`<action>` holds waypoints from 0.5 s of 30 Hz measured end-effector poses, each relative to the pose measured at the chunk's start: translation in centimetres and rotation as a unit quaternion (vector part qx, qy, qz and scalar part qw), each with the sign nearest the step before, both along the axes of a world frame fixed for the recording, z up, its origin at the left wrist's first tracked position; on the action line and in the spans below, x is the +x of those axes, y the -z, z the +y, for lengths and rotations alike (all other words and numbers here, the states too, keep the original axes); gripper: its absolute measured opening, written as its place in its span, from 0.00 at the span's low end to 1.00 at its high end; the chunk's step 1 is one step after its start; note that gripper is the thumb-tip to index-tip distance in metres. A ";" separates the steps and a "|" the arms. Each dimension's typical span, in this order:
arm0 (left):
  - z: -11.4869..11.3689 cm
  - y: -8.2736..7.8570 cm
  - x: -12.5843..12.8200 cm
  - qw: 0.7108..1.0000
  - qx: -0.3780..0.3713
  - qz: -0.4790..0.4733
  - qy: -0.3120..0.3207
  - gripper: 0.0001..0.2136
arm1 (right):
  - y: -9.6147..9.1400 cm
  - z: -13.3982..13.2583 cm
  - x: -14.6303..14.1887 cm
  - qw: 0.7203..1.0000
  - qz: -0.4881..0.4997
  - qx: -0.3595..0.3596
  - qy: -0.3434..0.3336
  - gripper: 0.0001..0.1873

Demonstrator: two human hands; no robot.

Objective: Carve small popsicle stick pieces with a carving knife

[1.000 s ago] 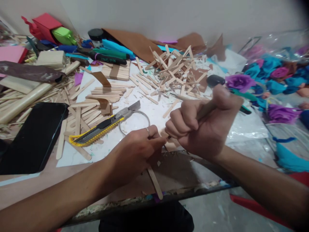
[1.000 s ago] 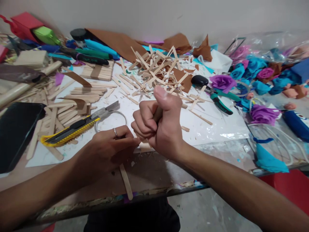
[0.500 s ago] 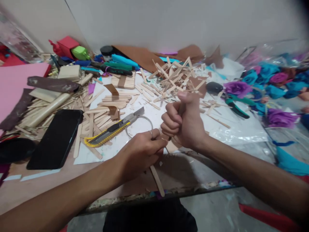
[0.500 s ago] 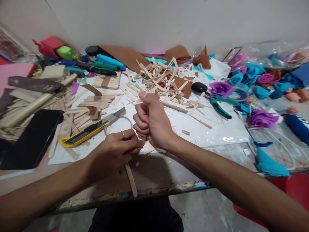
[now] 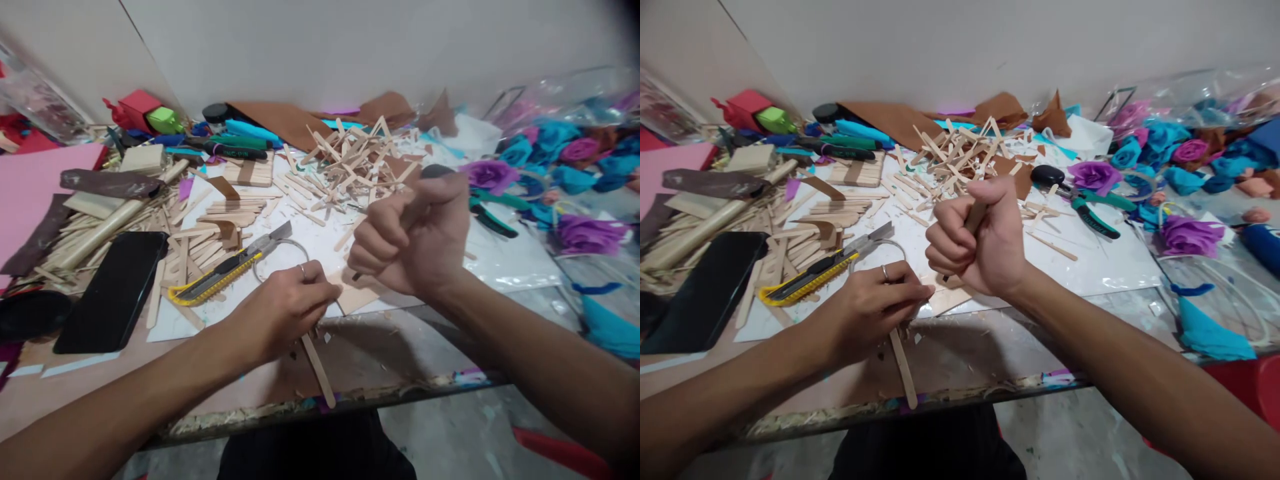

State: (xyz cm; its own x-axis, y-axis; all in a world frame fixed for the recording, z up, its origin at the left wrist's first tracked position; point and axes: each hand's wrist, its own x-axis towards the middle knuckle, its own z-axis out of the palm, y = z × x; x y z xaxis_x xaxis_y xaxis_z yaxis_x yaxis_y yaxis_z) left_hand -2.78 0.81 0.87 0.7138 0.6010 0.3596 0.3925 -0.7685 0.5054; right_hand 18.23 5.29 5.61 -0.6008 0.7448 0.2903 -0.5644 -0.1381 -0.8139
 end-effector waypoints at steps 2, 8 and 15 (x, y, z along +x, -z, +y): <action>0.0 0.0 0.0 1.000 -0.004 -0.005 0.001 0.10 | 0.6 0.0 -0.3 0.999 0.017 0.021 -0.027 0.37; -0.2 0.0 0.0 0.999 -0.041 -0.008 -0.006 0.11 | 1.1 -0.5 -0.3 0.998 0.019 0.030 -0.043 0.33; -0.3 -0.4 -0.1 0.997 -0.079 0.004 -0.011 0.12 | 0.7 -1.1 0.3 0.997 -0.006 -0.003 -0.081 0.29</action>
